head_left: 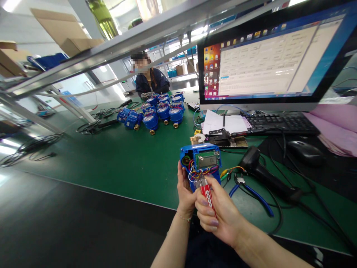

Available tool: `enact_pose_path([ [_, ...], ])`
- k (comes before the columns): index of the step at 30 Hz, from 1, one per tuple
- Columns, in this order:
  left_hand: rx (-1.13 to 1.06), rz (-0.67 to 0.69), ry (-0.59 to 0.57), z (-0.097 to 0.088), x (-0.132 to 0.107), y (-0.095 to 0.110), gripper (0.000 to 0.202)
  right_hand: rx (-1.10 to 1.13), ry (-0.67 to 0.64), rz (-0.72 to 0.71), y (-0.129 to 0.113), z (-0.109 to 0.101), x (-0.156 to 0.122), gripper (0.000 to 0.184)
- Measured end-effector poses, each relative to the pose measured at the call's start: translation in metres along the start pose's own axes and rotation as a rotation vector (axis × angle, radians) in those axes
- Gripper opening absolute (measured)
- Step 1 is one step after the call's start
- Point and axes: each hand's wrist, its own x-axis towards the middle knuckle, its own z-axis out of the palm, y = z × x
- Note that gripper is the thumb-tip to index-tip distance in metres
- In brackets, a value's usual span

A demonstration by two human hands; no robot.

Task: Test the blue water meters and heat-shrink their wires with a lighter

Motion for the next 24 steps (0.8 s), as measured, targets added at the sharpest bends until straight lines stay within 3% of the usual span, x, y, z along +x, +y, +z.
enact_pose_path([
  [13, -0.014, -0.043, 0.033, 0.004, 0.002, 0.006, 0.103, -0.115, 0.002, 0.000, 0.004, -0.003, -0.003, 0.073],
  [18, -0.052, -0.080, 0.094, 0.009, 0.014, 0.021, 0.100, -0.227, -0.014, -0.307, 0.000, -0.009, -0.011, 0.058],
  [24, -0.112, -0.290, 0.230, -0.007, 0.037, 0.029, 0.093, -0.426, 0.042, -0.672, -0.035, -0.011, -0.011, 0.049],
])
